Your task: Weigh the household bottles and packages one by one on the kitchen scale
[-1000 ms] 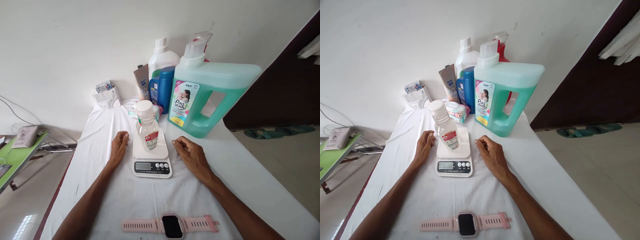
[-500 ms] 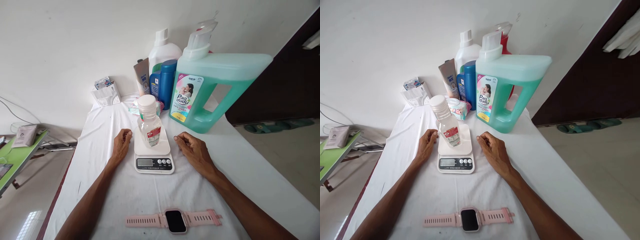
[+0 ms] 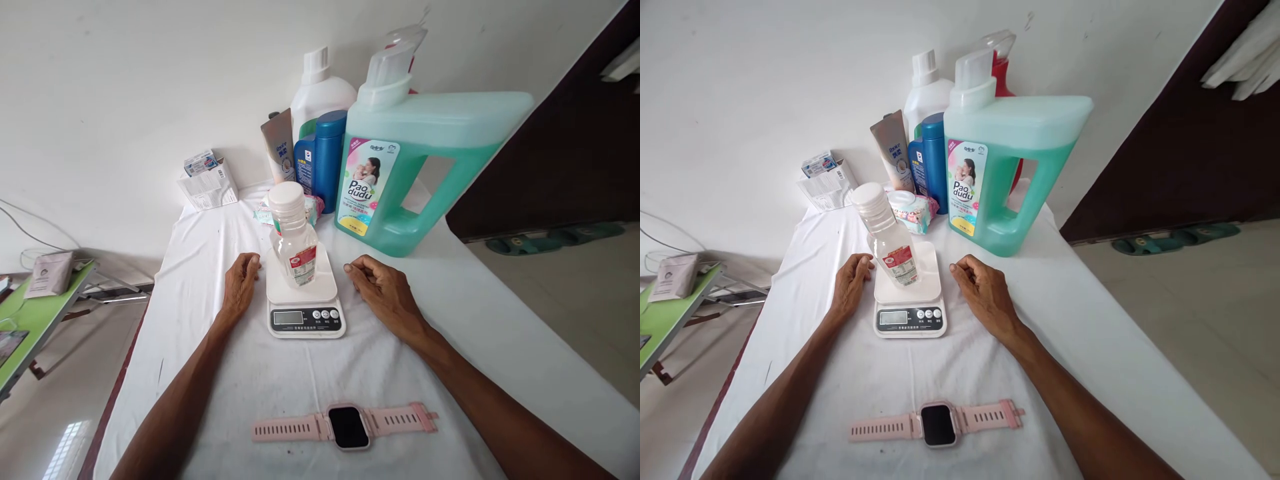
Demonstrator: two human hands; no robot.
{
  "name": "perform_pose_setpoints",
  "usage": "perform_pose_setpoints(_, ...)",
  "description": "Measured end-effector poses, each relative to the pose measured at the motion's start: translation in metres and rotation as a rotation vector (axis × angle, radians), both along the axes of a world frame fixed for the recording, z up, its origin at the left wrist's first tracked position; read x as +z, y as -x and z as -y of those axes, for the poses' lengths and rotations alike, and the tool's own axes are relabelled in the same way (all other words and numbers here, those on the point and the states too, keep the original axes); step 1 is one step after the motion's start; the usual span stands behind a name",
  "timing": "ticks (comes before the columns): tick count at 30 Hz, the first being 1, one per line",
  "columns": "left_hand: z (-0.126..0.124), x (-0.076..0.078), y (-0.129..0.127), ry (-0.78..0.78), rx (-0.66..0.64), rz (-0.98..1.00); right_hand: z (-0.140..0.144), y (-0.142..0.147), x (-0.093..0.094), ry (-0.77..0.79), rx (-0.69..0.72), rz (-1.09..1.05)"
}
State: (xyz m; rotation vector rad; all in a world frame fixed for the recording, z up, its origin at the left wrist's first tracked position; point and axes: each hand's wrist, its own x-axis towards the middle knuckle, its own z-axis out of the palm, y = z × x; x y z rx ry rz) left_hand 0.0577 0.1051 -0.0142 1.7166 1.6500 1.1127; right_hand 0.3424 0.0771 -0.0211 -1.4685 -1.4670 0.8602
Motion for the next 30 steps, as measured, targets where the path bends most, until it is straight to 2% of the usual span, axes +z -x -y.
perform_pose_setpoints(3, 0.009, 0.022, -0.007, -0.085, -0.018, 0.05, 0.0, 0.0, 0.0, -0.002, -0.001, 0.002)
perform_pose_setpoints(7, 0.021, 0.067, -0.034, -0.251, -0.211, -0.064, 0.0, 0.0, 0.002, -0.026, 0.01, 0.002)
perform_pose_setpoints(9, 0.022, 0.082, -0.05, -0.245, -0.246, -0.16, -0.001, 0.0, 0.003, -0.039, 0.008, -0.02)
perform_pose_setpoints(11, 0.018, 0.089, -0.061, -0.197, -0.198, -0.214, -0.001, 0.0, 0.003, -0.046, 0.005, -0.063)
perform_pose_setpoints(16, 0.006, 0.092, -0.08, -0.145, -0.124, -0.127, -0.001, 0.0, 0.002, -0.07, -0.044, -0.173)
perform_pose_setpoints(22, -0.015, 0.098, -0.125, -0.221, -0.213, -0.022, -0.002, -0.002, 0.002, -0.117, -0.222, -0.307)
perform_pose_setpoints(27, -0.041, 0.082, -0.159, -0.151, -0.304, -0.022, -0.004, -0.011, 0.003, -0.251, -0.47, -0.366)
perform_pose_setpoints(30, -0.05, 0.07, -0.167, -0.121, -0.302, -0.079, -0.006, -0.013, 0.003, -0.332, -0.528, -0.297)
